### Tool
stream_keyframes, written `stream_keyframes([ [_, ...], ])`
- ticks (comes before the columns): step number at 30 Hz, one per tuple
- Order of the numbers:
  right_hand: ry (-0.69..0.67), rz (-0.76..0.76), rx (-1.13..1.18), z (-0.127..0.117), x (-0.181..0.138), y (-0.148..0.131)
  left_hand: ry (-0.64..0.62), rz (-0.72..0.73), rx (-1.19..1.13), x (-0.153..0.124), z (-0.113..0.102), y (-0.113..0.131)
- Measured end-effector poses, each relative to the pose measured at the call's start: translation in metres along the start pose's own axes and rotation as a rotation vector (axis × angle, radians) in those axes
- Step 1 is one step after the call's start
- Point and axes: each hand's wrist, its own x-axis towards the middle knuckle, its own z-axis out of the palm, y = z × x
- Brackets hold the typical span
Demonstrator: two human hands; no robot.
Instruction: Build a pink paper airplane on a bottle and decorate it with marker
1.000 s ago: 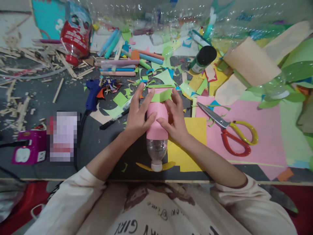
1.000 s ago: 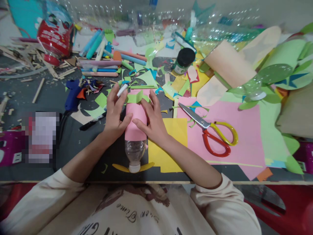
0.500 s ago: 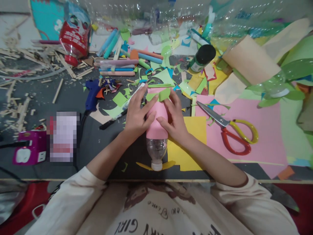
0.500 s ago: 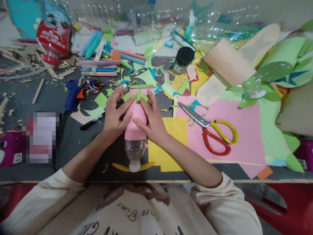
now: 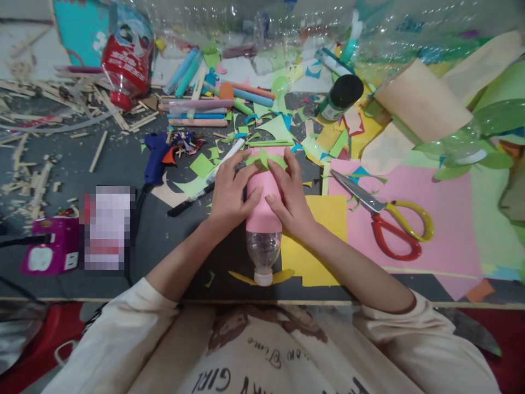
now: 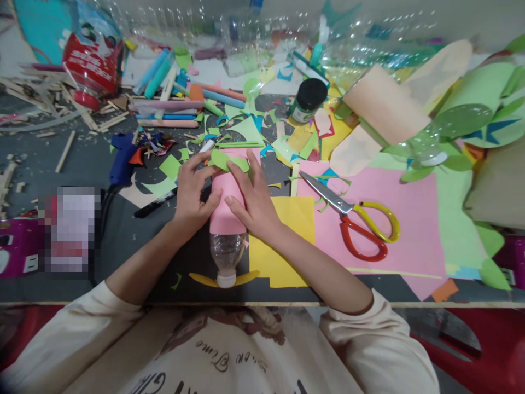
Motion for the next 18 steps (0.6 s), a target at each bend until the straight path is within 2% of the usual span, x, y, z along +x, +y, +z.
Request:
stream_keyframes([
  [6, -0.087, 0.020, -0.026, -0.0100, 0.0032, -0.0044, -0.016, -0.012, -0.017, -0.0009, -0.0002, -0.0013],
  [13, 0.011, 0.010, 0.001, -0.0048, -0.0016, 0.0004, 0.004, 0.026, -0.002, 0.0011, -0.0012, 0.0010],
  [18, 0.001, 0.027, -0.034, -0.0037, -0.0015, -0.0004, -0.034, 0.035, 0.016, 0.0008, -0.0004, -0.0003],
])
